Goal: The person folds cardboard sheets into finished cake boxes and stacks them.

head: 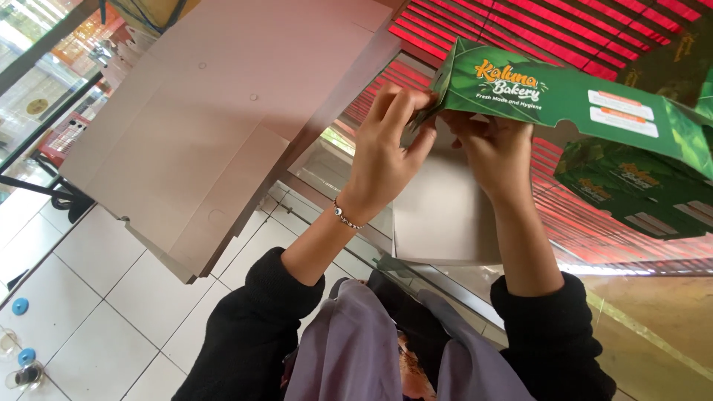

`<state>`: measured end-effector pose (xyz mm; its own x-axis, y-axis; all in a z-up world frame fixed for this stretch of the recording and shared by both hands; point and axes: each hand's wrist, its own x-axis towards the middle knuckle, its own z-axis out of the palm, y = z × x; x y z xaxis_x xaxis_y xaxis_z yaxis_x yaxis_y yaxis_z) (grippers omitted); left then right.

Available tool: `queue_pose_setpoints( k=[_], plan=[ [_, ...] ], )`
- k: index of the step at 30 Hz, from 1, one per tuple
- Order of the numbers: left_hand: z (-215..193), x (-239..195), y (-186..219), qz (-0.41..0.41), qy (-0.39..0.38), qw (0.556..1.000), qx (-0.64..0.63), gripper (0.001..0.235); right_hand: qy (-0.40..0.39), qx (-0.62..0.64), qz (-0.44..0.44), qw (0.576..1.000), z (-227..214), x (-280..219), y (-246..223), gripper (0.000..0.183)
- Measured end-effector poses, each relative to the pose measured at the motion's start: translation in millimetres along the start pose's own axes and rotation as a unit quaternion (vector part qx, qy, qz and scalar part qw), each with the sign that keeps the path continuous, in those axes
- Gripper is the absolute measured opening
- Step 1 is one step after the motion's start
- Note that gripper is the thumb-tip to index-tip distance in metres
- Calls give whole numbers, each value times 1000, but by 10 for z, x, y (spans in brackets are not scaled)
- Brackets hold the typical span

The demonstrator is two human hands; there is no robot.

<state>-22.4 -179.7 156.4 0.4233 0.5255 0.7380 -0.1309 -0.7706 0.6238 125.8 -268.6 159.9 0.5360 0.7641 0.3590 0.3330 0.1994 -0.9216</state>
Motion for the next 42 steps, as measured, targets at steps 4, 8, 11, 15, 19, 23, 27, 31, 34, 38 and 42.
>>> queue_pose_setpoints(
  k=[4, 8, 11, 15, 19, 23, 27, 31, 34, 38, 42],
  plan=[
    [38, 6, 24, 9, -1, 1000, -7, 32, -8, 15, -28, 999, -73, -20, 91, 18],
    [64, 14, 15, 11, 8, 1000, -10, 34, -4, 33, -2, 999, -80, -28, 198, 15],
    [86, 46, -86, 9, 19, 999, -26, 35, 9, 47, 29, 998, -89, -58, 168, 11],
    [18, 204, -291, 7, 77, 997, -12, 31, 22, 77, -22, 997, -230, -232, -106, 9],
    [-18, 353, -474, -13, 116, 993, 0, 29, 13, -156, 13, 988, -680, -594, -76, 17],
    [-1, 468, -585, 33, 135, 990, 16, 33, 125, -344, 54, 929, -1030, -777, 34, 25],
    [90, 497, -704, 19, 143, 989, -17, 37, 181, -526, 59, 829, -1000, -752, -338, 42],
    [117, 462, -861, -2, 130, 989, -67, 31, 216, -520, -43, 825, -1038, -696, -294, 39],
    [109, 455, -833, -67, 131, 987, -68, 28, 181, -375, -133, 900, -1020, -631, -296, 35],
    [51, 373, -495, -19, 212, 970, 120, 40, 133, -350, -159, 913, -993, -660, -74, 40],
    [299, -82, -287, -77, 111, 987, -86, 28, 166, -398, -191, 882, -773, -635, -47, 44]
  ],
)
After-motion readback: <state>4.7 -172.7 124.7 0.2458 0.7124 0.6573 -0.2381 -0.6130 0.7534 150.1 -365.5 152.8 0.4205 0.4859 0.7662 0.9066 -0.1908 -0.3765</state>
